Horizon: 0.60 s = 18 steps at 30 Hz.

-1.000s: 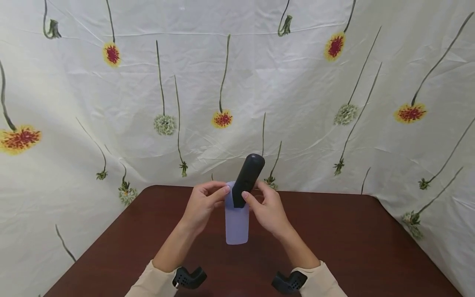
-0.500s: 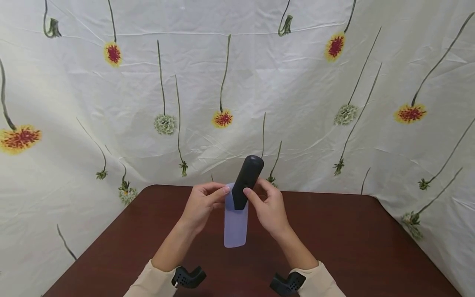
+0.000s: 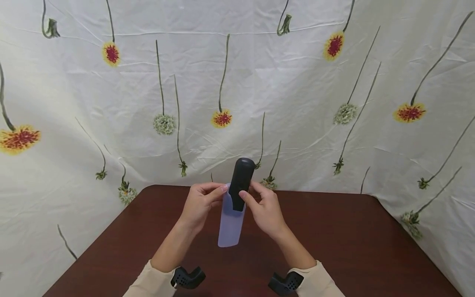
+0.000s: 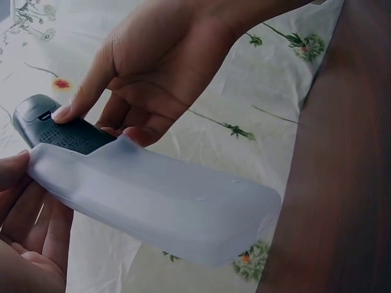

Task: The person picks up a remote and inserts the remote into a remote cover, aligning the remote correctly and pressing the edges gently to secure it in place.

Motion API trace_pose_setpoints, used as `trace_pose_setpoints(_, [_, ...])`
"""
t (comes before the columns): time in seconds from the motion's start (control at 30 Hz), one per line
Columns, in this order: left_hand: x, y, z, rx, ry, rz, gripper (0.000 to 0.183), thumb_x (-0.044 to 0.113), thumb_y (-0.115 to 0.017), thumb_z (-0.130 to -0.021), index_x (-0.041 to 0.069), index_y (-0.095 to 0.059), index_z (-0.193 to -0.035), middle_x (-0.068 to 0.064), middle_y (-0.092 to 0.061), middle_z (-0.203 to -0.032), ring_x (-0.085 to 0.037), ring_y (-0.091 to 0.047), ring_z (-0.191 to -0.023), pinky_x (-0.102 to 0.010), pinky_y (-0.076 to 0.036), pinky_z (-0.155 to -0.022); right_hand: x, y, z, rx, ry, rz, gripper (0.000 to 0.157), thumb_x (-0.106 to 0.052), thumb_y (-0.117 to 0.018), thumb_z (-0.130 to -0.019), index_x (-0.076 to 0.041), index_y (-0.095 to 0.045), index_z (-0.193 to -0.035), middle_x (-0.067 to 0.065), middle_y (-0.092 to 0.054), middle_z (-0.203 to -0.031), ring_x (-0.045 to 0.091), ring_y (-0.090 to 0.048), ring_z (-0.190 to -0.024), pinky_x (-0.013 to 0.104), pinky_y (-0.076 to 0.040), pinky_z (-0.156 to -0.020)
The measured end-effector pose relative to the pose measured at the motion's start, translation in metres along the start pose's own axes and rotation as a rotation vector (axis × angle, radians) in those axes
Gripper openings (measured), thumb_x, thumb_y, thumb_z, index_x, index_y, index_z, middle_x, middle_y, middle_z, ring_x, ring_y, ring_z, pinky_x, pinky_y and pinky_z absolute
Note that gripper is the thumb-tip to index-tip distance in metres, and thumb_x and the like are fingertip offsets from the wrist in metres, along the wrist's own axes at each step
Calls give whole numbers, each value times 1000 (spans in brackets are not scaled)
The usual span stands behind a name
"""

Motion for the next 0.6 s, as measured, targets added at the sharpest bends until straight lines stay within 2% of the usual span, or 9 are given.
trace_pose_setpoints(0.17, [-3,-1,0,2,-5,12,19,4,-73,-96,-13,-75,-106,-8,-75,-91,-16,-70,-79,-34,-60,-75,-1,1,1,6,6,31,31,-10,-68,-102,-3,-68,-132,8,-74,-105,23,-67,-98,37,-60,-78])
trace_pose_setpoints(0.37, [-11,-10,1,-94,15,-9,20,3,-72,-96,-7,-71,-113,-8,-73,-97,-19,-70,-88,-37,-58,-82,0,8,1,74,-6,93,32,-13,-74,-98,-7,-71,-129,5,-75,-97,21,-69,-87,32,-57,-76])
trace_pose_setpoints(0.5, [-8,-13,1,-126,-28,-27,23,-1,-74,-94,-10,-69,-114,-12,-73,-97,-21,-73,-85,-36,-59,-80,1,12,1,98,-20,84,33,-13,-77,-96,-7,-69,-128,7,-73,-95,23,-69,-86,31,-56,-77])
trace_pose_setpoints(0.6, [-2,-12,2,-102,-59,-30,22,-1,-75,-93,-11,-69,-112,-12,-73,-96,-20,-73,-83,-34,-59,-77,1,17,0,114,-27,57,22,-11,-74,-98,-5,-69,-118,8,-71,-97,26,-67,-85,30,-56,-75])
Point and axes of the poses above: each hand's wrist, its own z-axis away from the middle knuckle, its own y-axis out of the back of the hand, x = y × z, the point moved 8 cm from there along -z, towards the middle knuckle
